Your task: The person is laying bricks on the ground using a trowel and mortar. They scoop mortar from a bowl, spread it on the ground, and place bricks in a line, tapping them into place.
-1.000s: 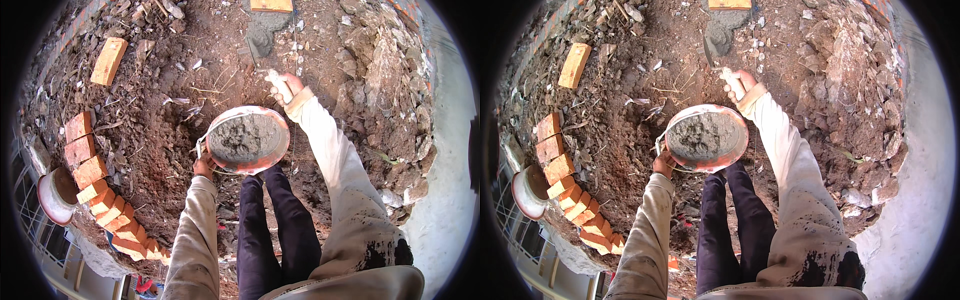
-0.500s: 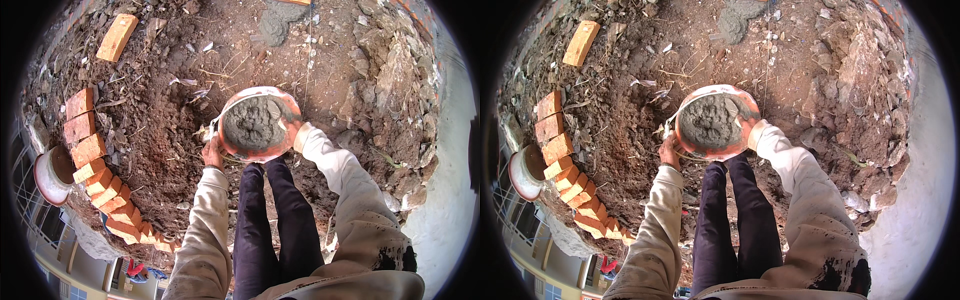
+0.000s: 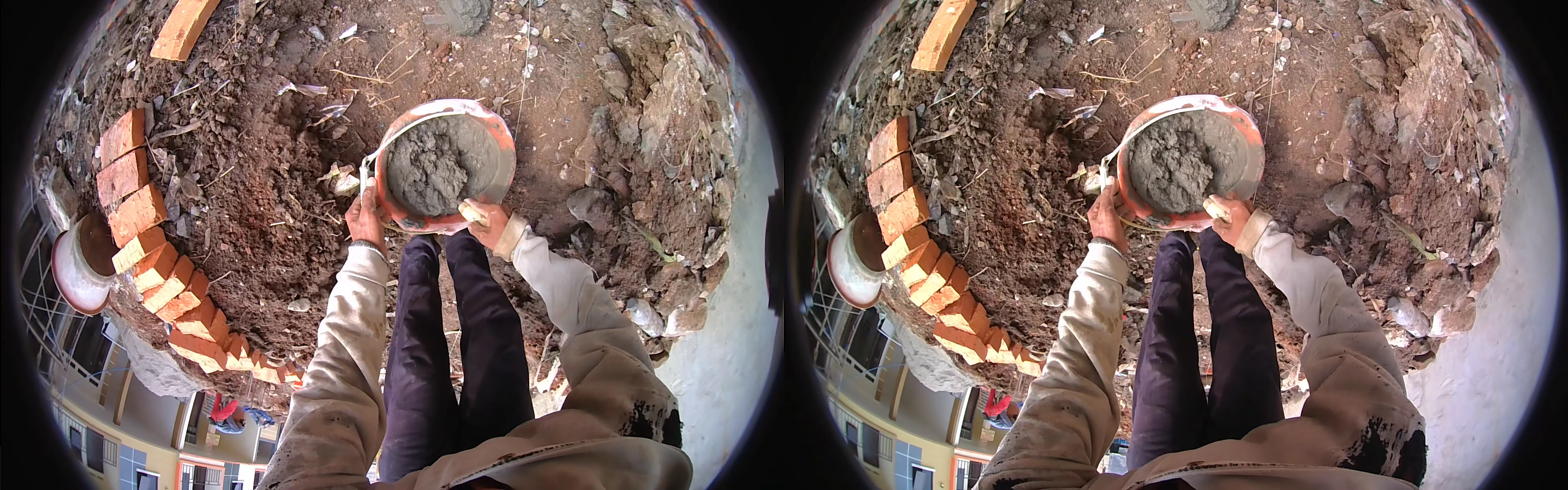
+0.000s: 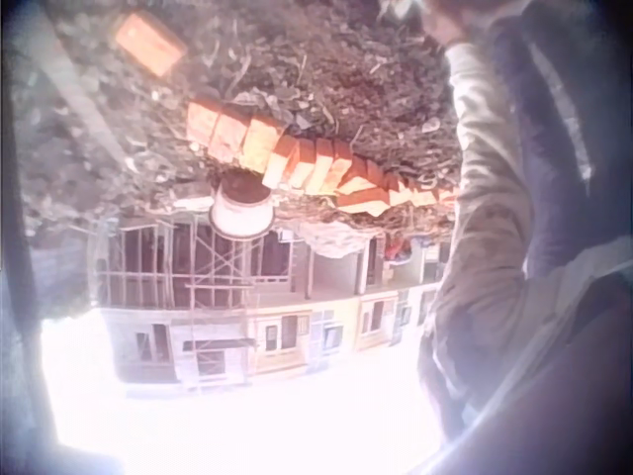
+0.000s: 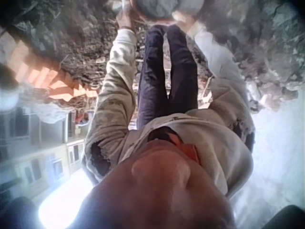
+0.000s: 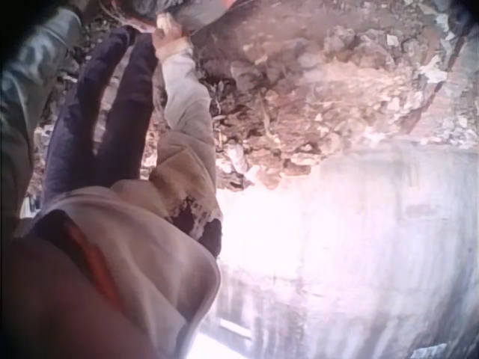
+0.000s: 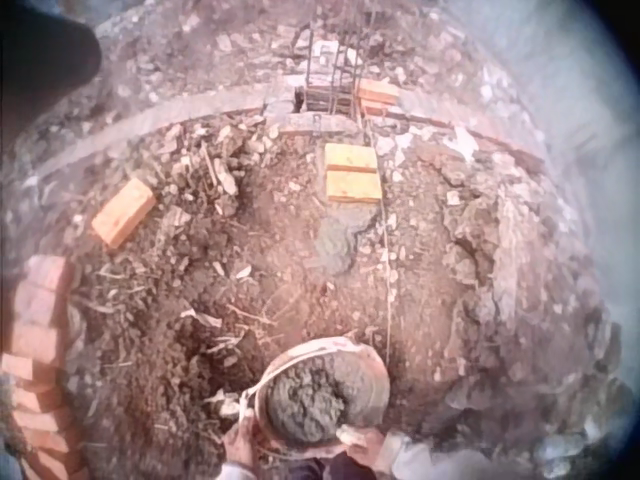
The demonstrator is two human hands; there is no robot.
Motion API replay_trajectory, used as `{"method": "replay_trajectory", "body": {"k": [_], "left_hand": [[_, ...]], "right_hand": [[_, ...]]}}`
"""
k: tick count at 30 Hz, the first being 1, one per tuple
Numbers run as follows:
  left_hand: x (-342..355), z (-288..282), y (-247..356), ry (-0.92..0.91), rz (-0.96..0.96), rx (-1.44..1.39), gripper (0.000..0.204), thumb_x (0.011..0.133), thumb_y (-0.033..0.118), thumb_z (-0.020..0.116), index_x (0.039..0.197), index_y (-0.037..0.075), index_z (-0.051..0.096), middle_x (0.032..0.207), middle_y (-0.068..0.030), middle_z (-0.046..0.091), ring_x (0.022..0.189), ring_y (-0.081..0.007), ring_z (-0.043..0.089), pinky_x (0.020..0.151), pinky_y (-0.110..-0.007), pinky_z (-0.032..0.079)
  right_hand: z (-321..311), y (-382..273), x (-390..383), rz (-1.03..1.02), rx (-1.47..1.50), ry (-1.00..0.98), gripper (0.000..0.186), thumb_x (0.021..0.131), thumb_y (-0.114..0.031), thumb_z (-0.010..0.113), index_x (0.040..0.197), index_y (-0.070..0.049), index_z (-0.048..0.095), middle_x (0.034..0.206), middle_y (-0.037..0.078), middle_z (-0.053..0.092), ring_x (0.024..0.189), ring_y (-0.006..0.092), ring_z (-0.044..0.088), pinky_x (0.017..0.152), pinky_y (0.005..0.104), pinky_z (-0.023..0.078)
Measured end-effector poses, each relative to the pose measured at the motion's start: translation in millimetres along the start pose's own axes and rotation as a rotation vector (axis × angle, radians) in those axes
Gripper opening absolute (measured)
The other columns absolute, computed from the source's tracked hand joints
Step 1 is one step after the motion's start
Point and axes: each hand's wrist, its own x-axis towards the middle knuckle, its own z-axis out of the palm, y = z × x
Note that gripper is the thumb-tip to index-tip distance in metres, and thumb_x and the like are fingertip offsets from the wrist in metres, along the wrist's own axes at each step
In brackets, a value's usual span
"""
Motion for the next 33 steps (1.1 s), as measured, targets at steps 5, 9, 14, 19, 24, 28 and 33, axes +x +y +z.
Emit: {"method": "replay_trajectory", "body": {"k": [5, 9, 14, 19, 24, 28, 33], "left_hand": [[-4.2, 8.6, -7.1, 0.071, -0.018, -0.037, 0.041, 0.089, 0.043, 0.056, 0.106, 0.006, 0.062, 0.089, -0.0022, 0.065, 0.074, -0.0132, 0.061, 0.067, -0.030, 0.050], [9.1, -1.5, -9.9, -0.037, -0.043, -0.144, 0.037, 0.092, 0.038, 0.051, 0.109, 0.006, 0.059, 0.093, -0.0059, 0.065, 0.077, -0.0157, 0.062, 0.069, -0.031, 0.051], [30.8, -28.8, -9.6, -0.067, -0.106, -0.167, 0.035, 0.095, 0.039, 0.044, 0.106, 0.008, 0.055, 0.097, -0.0043, 0.061, 0.089, -0.0172, 0.059, 0.076, -0.035, 0.047], [46.2, -40.7, -0.6, -0.102, -0.149, -0.177, 0.044, 0.094, 0.044, 0.039, 0.115, 0.008, 0.051, 0.116, -0.0088, 0.057, 0.106, -0.0234, 0.055, 0.090, -0.040, 0.042], [40.5, -37.5, 9.0, -0.088, -0.232, -0.054, 0.066, 0.091, 0.051, 0.041, 0.138, 0.005, 0.034, 0.137, -0.0121, 0.043, 0.128, -0.0273, 0.038, 0.105, -0.044, 0.025], [33.2, -34.0, 11.8, -0.096, -0.186, -0.068, 0.075, 0.091, 0.052, 0.041, 0.143, 0.002, 0.023, 0.143, -0.0166, 0.034, 0.133, -0.0305, 0.031, 0.109, -0.046, 0.021], [36.7, -37.0, 7.4, -0.094, -0.180, -0.072, 0.071, 0.092, 0.050, 0.040, 0.143, 0.002, 0.026, 0.140, -0.0154, 0.039, 0.130, -0.0297, 0.037, 0.106, -0.046, 0.025]], "right_hand": [[26.7, 0.1, 0.6, 0.026, 0.203, 0.041, 0.050, 0.077, -0.001, 0.062, 0.124, 0.007, 0.049, 0.113, 0.018, 0.062, 0.104, 0.0219, 0.060, 0.092, 0.0293, 0.045], [15.7, -1.1, -21.3, -0.047, 0.299, 0.025, 0.050, 0.079, -0.001, 0.059, 0.126, 0.006, 0.047, 0.112, 0.016, 0.063, 0.102, 0.0206, 0.062, 0.087, 0.0290, 0.048], [-18.9, -21.8, -33.5, -0.223, 0.140, -0.047, 0.050, 0.083, -0.005, 0.056, 0.130, 0.006, 0.043, 0.118, 0.017, 0.060, 0.106, 0.0205, 0.060, 0.092, 0.0295, 0.045], [-67.1, -50.1, -50.8, -0.108, 0.173, -0.112, 0.054, 0.082, -0.009, 0.058, 0.132, 0.003, 0.043, 0.115, 0.017, 0.062, 0.103, 0.0250, 0.062, 0.089, 0.0310, 0.046], [-108.6, -55.0, -54.8, -0.082, 0.277, 0.095, 0.056, 0.078, -0.005, 0.057, 0.132, 0.003, 0.043, 0.115, 0.016, 0.062, 0.104, 0.0199, 0.061, 0.089, 0.0282, 0.047], [-129.7, -38.0, 1.6, 0.008, 0.114, 0.400, 0.051, 0.077, -0.006, 0.055, 0.126, 0.006, 0.049, 0.111, 0.019, 0.063, 0.100, 0.0228, 0.063, 0.084, 0.0301, 0.049], [-149.9, -24.7, 121.3, 0.068, -0.033, 0.812, 0.048, 0.076, -0.010, 0.057, 0.122, 0.003, 0.053, 0.105, 0.020, 0.065, 0.093, 0.0257, 0.065, 0.082, 0.0316, 0.050]]}}
